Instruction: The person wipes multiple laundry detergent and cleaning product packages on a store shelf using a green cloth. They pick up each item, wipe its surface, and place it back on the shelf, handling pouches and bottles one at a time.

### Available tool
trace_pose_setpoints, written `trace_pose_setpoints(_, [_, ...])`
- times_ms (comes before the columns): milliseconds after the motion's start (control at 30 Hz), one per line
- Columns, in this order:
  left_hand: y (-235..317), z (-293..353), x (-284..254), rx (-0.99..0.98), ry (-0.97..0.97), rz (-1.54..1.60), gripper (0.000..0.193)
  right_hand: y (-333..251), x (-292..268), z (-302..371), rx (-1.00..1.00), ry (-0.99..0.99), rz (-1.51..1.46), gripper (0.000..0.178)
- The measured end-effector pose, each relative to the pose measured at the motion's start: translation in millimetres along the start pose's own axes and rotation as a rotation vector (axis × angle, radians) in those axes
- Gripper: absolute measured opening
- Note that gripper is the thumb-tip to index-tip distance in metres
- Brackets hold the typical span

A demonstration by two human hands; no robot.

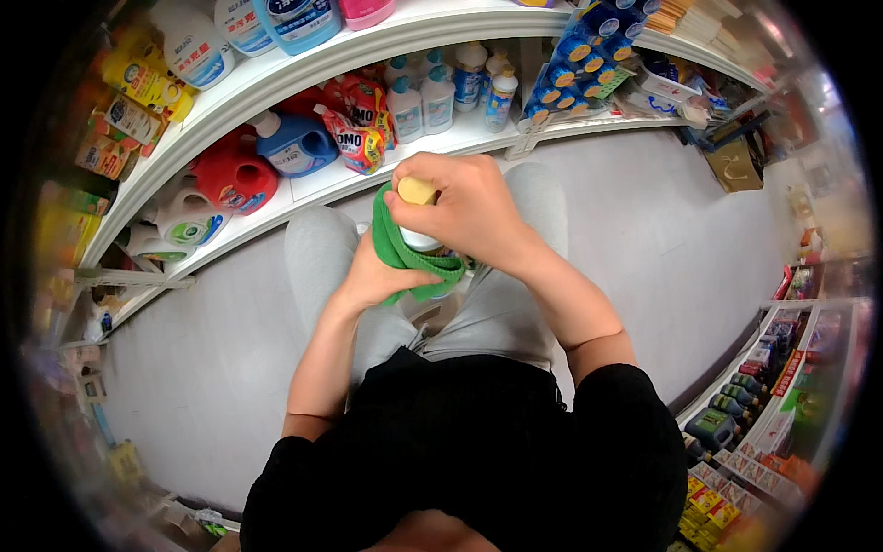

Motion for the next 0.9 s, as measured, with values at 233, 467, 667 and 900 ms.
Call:
trace_pose_setpoints(233, [2,26,-18,0.186,0.318,0.354,0.061,4,4,16,-0.046,0.159,-0.339,0.044])
trace_pose_setpoints(467, [18,52,-56,0.341,0.524,0.583,0.054,41,59,107,-0.072,0.079,-0.188,0.073])
trace_pose_setpoints(667, [17,65,-73,0.287,0.435,0.598,0.056,69,75,119,0.315,-0.137,-0.705,0.076])
trace_pose_setpoints(900, [38,66,-93,0.215,0.286,0.549,0.068,61,110,162,0.601,-0.577,-1.491,0.075])
Point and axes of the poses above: each hand's wrist, its own z-axis away from the middle knuckle, its own x-axis out of the palm, y = z × x, the point moved 9 cm from there along -z, towards the middle knuckle, and after that the axes turned 8 degrees about -x, right-handed, at the moved point
